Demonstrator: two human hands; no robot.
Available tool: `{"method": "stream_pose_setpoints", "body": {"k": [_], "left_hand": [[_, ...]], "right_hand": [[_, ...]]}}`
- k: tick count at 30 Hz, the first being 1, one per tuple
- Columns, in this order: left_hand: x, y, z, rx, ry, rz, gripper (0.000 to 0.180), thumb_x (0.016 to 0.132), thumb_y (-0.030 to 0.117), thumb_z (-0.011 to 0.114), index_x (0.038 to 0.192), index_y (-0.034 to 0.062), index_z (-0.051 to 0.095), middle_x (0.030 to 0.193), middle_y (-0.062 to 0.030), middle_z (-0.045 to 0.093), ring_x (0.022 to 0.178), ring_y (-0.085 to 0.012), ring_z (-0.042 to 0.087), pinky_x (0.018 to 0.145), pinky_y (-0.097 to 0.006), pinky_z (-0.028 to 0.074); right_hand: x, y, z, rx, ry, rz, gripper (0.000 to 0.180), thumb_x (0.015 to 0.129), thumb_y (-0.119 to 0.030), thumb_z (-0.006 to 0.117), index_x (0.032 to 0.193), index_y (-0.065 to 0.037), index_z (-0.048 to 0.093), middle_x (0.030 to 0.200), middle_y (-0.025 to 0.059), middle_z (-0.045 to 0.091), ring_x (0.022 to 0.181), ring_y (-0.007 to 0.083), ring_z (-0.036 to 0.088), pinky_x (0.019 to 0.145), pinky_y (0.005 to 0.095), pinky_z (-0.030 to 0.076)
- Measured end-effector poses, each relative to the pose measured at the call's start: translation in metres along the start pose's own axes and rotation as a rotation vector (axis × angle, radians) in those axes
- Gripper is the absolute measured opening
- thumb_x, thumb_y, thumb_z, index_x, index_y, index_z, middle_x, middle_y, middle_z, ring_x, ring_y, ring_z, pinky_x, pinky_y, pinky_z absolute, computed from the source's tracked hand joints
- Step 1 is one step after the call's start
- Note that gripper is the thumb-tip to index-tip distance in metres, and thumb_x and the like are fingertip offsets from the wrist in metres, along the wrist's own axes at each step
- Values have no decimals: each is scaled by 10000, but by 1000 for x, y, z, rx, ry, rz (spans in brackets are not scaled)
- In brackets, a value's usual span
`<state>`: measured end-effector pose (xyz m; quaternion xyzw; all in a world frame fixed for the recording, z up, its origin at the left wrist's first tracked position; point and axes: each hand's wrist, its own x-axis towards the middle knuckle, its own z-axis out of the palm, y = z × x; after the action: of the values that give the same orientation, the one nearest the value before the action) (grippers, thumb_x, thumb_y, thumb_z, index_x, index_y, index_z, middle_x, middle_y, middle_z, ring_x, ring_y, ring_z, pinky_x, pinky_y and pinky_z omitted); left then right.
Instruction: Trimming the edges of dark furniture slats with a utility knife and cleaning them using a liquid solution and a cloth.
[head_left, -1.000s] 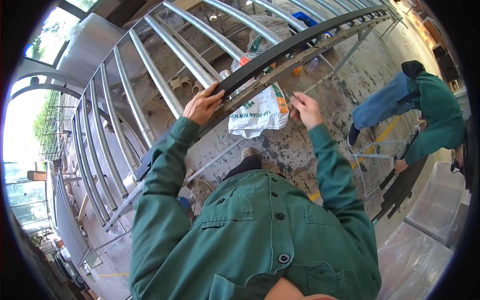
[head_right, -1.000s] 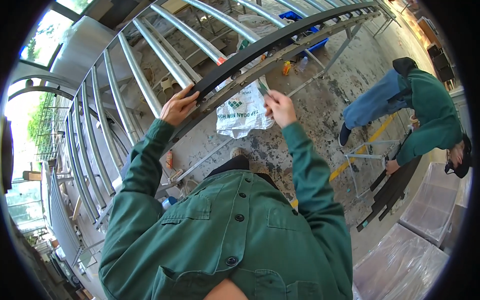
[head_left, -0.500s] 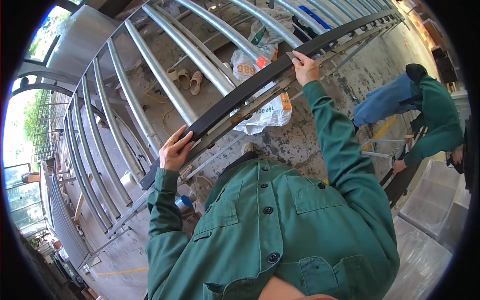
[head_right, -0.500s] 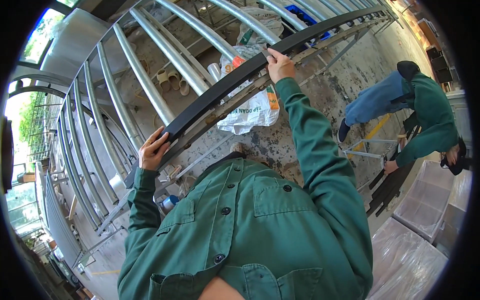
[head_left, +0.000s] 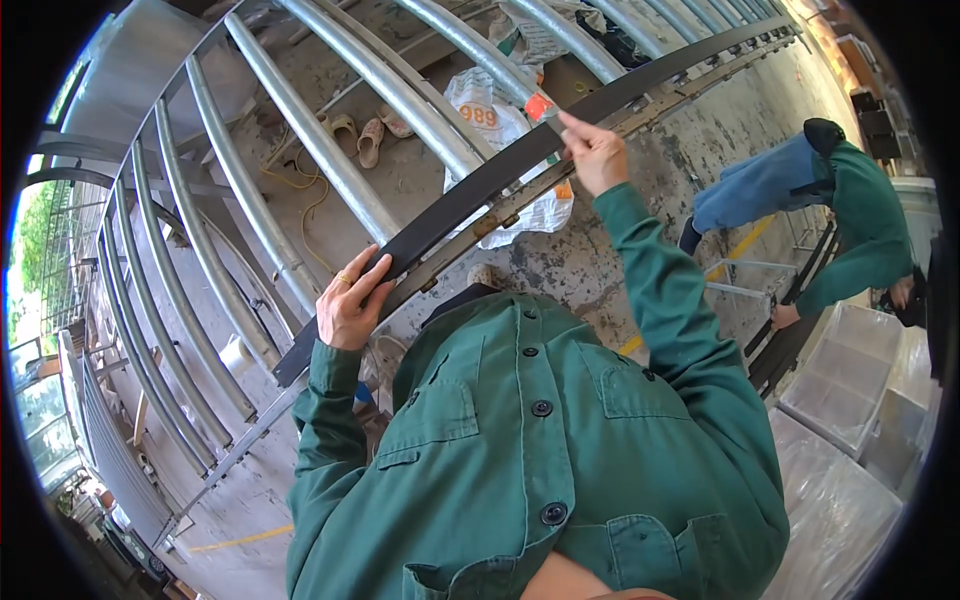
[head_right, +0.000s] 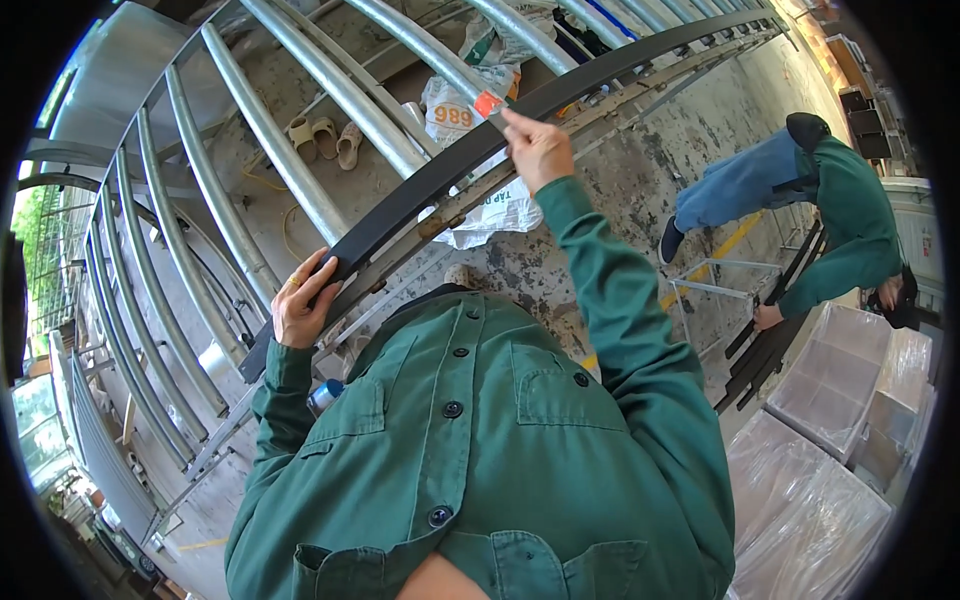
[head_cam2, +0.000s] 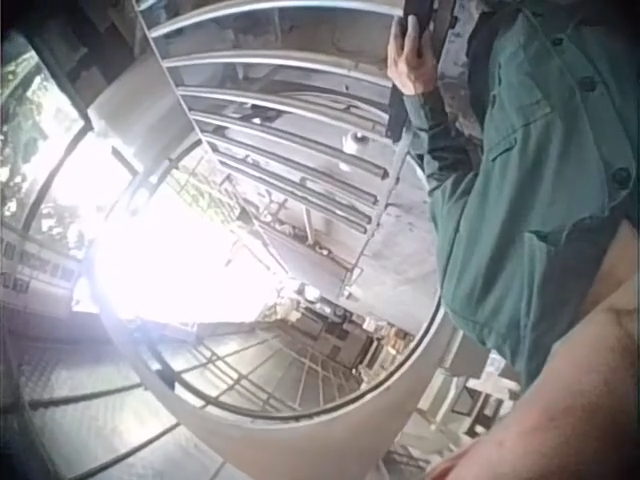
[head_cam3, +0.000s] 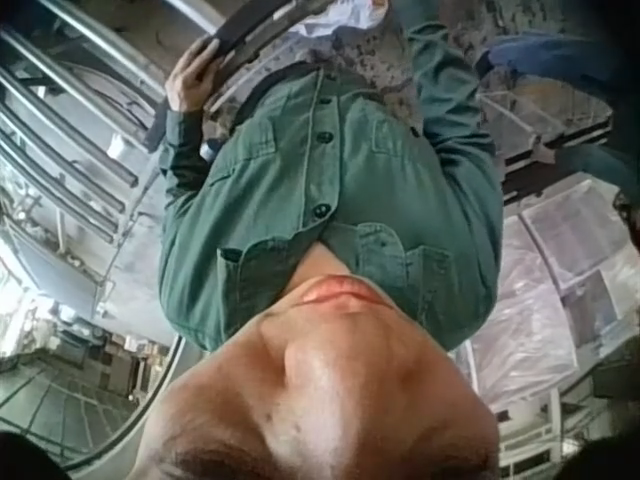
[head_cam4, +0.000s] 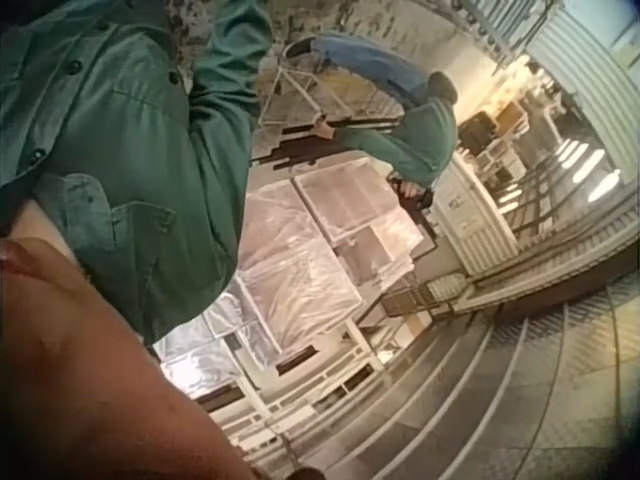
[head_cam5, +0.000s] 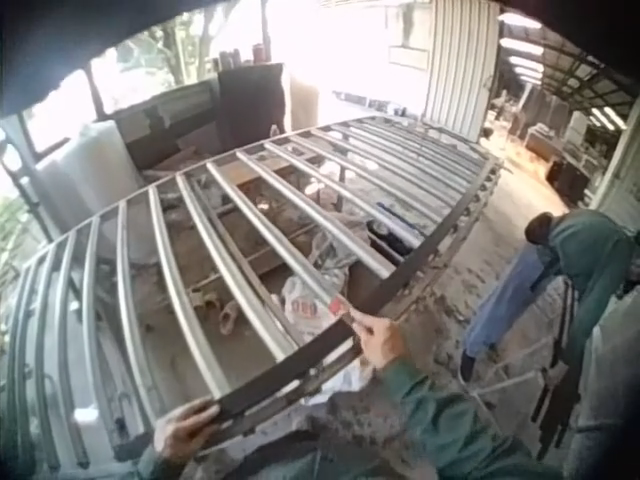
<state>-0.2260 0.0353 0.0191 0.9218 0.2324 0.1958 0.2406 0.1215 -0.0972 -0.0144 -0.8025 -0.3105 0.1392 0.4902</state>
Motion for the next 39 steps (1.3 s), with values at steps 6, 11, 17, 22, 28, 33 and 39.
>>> {"method": "stream_pose_setpoints", "body": {"k": [6, 11, 17, 22, 28, 33, 39], "left_hand": [[4, 4, -1, -27, -26, -16, 322, 722, 98, 684, 1041, 127, 651, 1107, -86, 598, 936, -256, 608, 788, -316, 491], [4, 1, 2, -29, 0, -1, 323, 716, 122, 688, 1036, 152, 654, 1099, -66, 601, 908, -244, 614, 755, -312, 498], [2, 0, 1, -44, -10, -3, 312, 718, 120, 687, 1027, 151, 659, 1093, -65, 603, 907, -240, 615, 755, -309, 499], [2, 0, 2, -28, 0, 3, 306, 721, 115, 687, 1023, 154, 663, 1095, -64, 602, 897, -239, 616, 746, -309, 501], [5, 1, 2, -41, 8, -2, 304, 719, 110, 687, 1019, 149, 664, 1092, -64, 603, 887, -237, 616, 749, -307, 499], [5, 2, 1, -35, 13, -1, 305, 713, 106, 689, 1014, 145, 663, 1087, -62, 604, 879, -233, 616, 744, -304, 497], [4, 2, 0, -39, 5, 0, 303, 715, 109, 688, 1015, 143, 662, 1084, -62, 605, 876, -231, 616, 740, -306, 496]], "right_hand": [[20, 9, -19, -86, 86, 74, 258, 843, -107, 564, 1095, -121, 617, 686, 77, 644, 560, 92, 556, 552, 257, 457], [-30, -15, 25, -211, -37, -14, 268, 820, -170, 590, 1085, -148, 622, 909, 177, 631, 772, 180, 656, 684, 271, 492], [18, 13, -20, -93, 133, 31, 260, 863, -104, 528, 1110, -67, 601, 979, 122, 652, 706, 85, 604, 643, 230, 490], [-25, -14, 14, -319, -56, -41, 277, 836, -116, 550, 1107, -95, 607, 1001, 103, 640, 843, 184, 650, 719, 270, 506], [11, 8, -11, -144, 149, -84, 253, 857, -118, 544, 1098, -78, 609, 978, 124, 644, 762, 136, 645, 668, 260, 500], [-22, -14, 13, -196, -14, -107, 259, 832, -117, 569, 1084, -89, 620, 958, 110, 651, 736, 157, 655, 642, 286, 501], [-7, 8, 9, -72, 148, -218, 268, 860, -105, 553, 1122, -108, 607, 801, 28, 662, 520, 30, 434, 493, 207, 406]]}}
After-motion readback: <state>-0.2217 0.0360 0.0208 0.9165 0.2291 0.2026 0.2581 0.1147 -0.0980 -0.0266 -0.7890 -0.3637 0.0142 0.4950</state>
